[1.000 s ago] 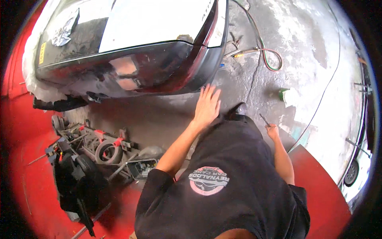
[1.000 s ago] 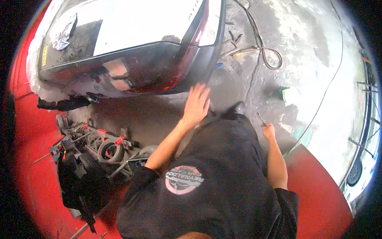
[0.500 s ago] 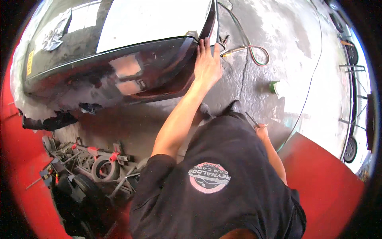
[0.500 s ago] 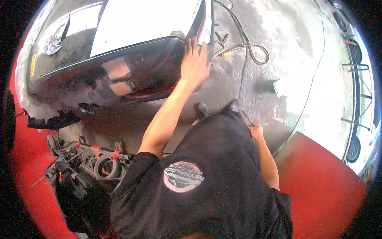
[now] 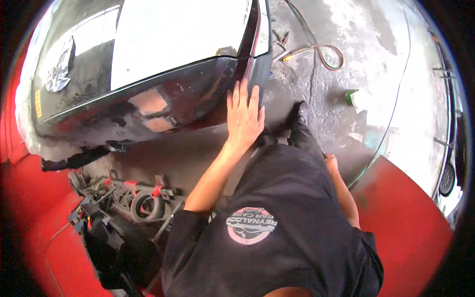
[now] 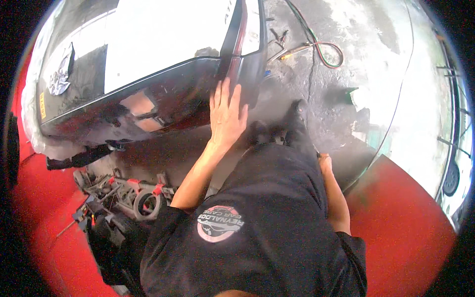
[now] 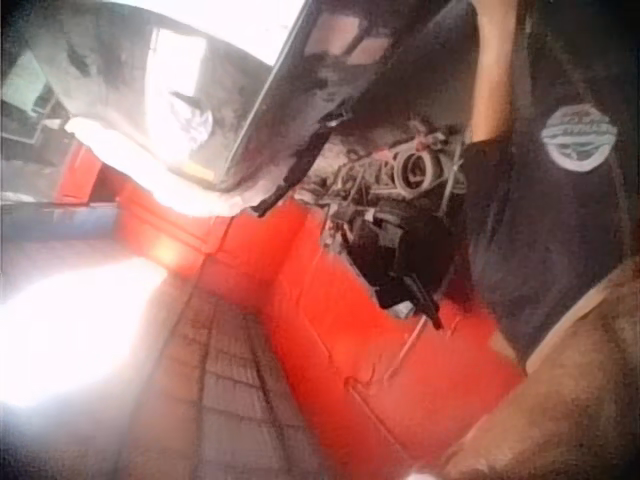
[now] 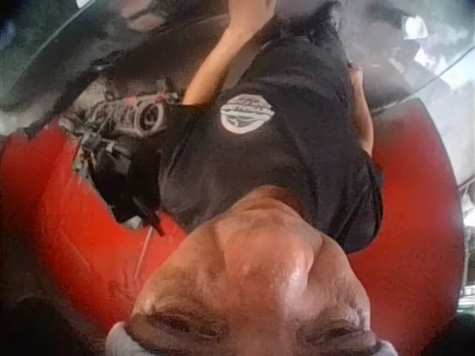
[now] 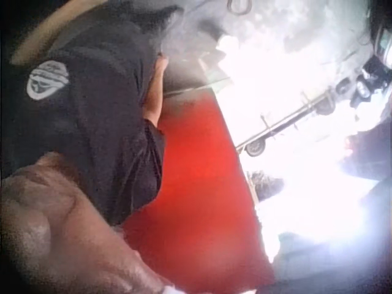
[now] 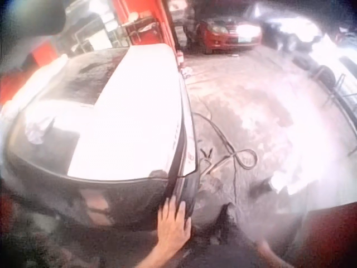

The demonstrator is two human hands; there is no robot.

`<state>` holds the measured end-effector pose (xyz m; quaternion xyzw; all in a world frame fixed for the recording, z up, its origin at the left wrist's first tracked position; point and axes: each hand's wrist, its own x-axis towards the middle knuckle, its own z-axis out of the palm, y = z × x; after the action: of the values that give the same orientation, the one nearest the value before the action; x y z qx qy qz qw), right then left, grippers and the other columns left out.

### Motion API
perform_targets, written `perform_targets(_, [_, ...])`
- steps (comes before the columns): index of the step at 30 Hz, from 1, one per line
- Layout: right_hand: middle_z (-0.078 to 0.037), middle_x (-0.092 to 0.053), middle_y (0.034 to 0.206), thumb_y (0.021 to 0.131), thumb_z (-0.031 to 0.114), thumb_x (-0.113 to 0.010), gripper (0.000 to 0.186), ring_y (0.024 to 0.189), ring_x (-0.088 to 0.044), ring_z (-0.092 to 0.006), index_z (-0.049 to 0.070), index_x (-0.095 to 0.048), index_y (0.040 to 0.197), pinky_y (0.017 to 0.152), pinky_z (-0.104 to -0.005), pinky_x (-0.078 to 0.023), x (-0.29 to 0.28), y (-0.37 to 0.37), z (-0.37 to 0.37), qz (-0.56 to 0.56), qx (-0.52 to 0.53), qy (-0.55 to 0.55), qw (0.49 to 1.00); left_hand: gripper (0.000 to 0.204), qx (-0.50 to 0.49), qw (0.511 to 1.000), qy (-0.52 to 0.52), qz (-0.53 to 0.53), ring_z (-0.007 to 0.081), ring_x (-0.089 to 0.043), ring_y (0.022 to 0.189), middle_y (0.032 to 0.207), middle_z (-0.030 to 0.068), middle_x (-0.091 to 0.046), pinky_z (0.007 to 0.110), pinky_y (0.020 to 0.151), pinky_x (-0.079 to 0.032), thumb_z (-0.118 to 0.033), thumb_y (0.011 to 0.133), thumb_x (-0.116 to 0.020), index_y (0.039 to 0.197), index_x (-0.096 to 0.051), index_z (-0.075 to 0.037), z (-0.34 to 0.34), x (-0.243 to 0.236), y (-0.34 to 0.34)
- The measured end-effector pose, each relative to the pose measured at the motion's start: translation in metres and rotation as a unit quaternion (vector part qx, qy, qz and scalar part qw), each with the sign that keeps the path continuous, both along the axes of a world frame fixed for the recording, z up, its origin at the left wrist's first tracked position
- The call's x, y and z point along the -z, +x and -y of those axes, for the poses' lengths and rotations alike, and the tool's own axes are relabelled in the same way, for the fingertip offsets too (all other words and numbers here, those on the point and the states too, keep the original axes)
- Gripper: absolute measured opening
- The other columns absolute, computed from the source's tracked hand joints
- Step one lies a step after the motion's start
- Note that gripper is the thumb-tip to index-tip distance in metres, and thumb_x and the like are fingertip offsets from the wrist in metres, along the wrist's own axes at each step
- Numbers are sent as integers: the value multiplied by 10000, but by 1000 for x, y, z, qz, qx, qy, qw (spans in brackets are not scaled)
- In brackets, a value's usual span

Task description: The person fits a tail light assembly into a car body panel, pushes it into place, and then uses a long metal rod to adjust components inside the trunk area. The person then presses on the outer lens of the tail light to ensure it is seated correctly.

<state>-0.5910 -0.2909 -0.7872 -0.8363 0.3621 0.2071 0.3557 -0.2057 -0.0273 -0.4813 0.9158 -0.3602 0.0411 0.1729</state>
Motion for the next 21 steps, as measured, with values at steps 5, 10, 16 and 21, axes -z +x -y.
perform_targets(5, [-312,-642,934,808,165,-572,231,922,-640,-455,-5,-695,905,784,-518,-492,25,30,51,-32,-79,31,996,603,-71,997,42,7,448,-430,1250,1441,247,-409,549,1011,-373,-161,801,-721,1342,-504,-7,26,-14,-4])
perform_targets(10, [-296,-662,968,812,151,-591,250,920,-650,-430,-11,-705,964,797,-494,-513,45,63,128,5,-66,23,998,575,-139,986,87,-15,396,-538,1034,1411,211,-463,469,860,-464,-151,835,-678,1346,-489,33,62,-32,33])
perform_targets(16, [-144,-679,709,819,110,-564,259,655,-662,-226,32,-749,983,621,-358,-506,16,121,206,74,-48,57,994,543,-187,972,143,-9,386,-597,985,1370,202,-480,470,828,-505,-129,845,-654,1341,-498,29,76,-27,50])
perform_targets(21, [-122,-693,749,816,72,-551,261,642,-654,-198,3,-743,977,609,-342,-509,-4,149,230,71,-1,109,992,470,-273,948,156,-49,412,-641,900,1185,257,-585,495,771,-523,-117,871,-614,1325,-531,-24,91,-34,55])
